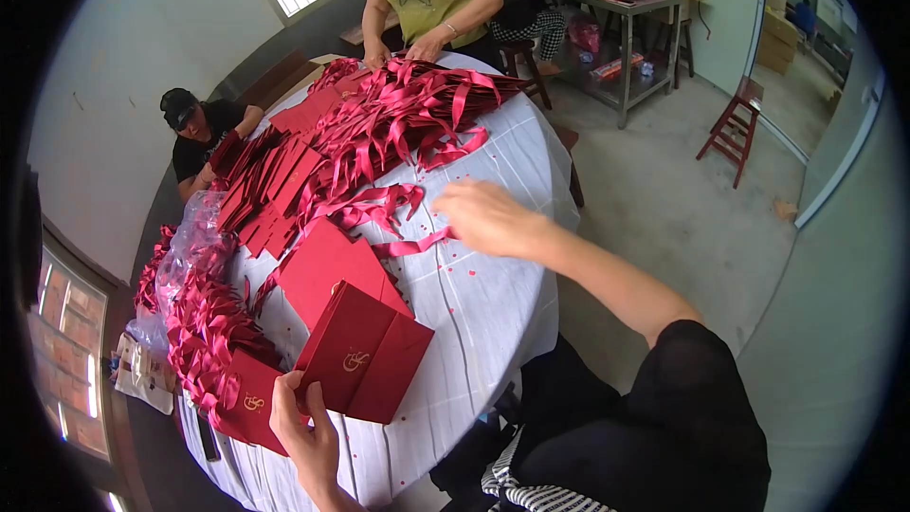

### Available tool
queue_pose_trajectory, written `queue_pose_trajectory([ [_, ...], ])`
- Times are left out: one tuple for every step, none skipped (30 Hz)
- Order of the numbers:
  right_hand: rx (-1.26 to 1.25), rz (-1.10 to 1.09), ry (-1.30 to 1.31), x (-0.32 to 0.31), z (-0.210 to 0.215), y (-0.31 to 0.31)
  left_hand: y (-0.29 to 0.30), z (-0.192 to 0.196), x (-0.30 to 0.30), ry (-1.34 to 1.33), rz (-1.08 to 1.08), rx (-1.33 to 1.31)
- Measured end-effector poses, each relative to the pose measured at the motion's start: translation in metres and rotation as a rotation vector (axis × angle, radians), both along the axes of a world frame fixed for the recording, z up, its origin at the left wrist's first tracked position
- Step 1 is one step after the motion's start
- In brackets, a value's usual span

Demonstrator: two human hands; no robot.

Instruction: The person assembles gift bags by hand by threading ribbon handles through the slits of each bag, folding the bags, and stacking them on the table.

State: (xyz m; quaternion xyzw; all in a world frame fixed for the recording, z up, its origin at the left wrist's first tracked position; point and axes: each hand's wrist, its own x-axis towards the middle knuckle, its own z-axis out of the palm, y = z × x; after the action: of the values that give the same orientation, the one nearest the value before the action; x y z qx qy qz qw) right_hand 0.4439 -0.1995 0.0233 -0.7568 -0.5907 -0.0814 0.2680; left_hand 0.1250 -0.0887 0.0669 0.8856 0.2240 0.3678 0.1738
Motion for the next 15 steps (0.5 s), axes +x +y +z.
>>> queue_pose_trajectory([
  [0.002, 0.105, 0.084, -0.007, 0.001, 0.016, -0.001, 0.000, 0.000, 0.003, 0.000, 0.003],
  [-0.055, 0.111, 0.108, -0.011, -0.002, 0.035, -0.002, 0.001, 0.000, 0.011, 0.002, -0.015],
  [-0.111, 0.119, 0.130, -0.013, -0.008, 0.055, -0.003, 0.002, 0.000, 0.018, 0.005, -0.033],
  [-0.135, 0.112, 0.123, -0.014, -0.014, 0.074, -0.004, 0.002, 0.000, 0.020, 0.007, -0.026],
  [-0.160, 0.105, 0.115, -0.014, -0.019, 0.090, -0.005, 0.002, -0.001, 0.024, 0.006, -0.023],
  [-0.270, 0.107, 0.109, -0.015, -0.022, 0.105, -0.005, 0.002, -0.002, 0.029, 0.008, -0.019],
  [-0.129, 0.069, 0.087, -0.017, -0.036, 0.114, -0.007, 0.002, -0.003, 0.037, 0.028, -0.046],
  [0.011, 0.031, 0.064, -0.019, -0.051, 0.121, -0.008, 0.002, -0.002, 0.035, 0.029, -0.042],
  [-0.042, 0.015, 0.129, -0.022, -0.047, 0.124, -0.007, 0.000, -0.004, 0.031, 0.029, -0.031],
  [-0.090, 0.023, 0.161, -0.023, -0.044, 0.123, -0.006, -0.001, -0.005, 0.026, 0.029, -0.021],
  [-0.140, 0.029, 0.193, -0.020, -0.042, 0.118, -0.005, -0.001, -0.006, 0.022, 0.036, -0.022],
  [-0.140, 0.079, 0.252, -0.014, -0.037, 0.107, -0.005, -0.001, -0.006, 0.022, 0.039, -0.037],
  [-0.200, 0.042, 0.245, -0.010, -0.031, 0.097, -0.006, -0.001, -0.006, 0.026, 0.043, -0.055],
  [-0.261, 0.004, 0.238, -0.006, -0.023, 0.086, -0.006, 0.000, -0.007, 0.024, 0.045, -0.064],
  [-0.230, -0.011, 0.185, 0.000, -0.018, 0.070, -0.006, 0.001, -0.005, 0.013, 0.031, -0.052],
])
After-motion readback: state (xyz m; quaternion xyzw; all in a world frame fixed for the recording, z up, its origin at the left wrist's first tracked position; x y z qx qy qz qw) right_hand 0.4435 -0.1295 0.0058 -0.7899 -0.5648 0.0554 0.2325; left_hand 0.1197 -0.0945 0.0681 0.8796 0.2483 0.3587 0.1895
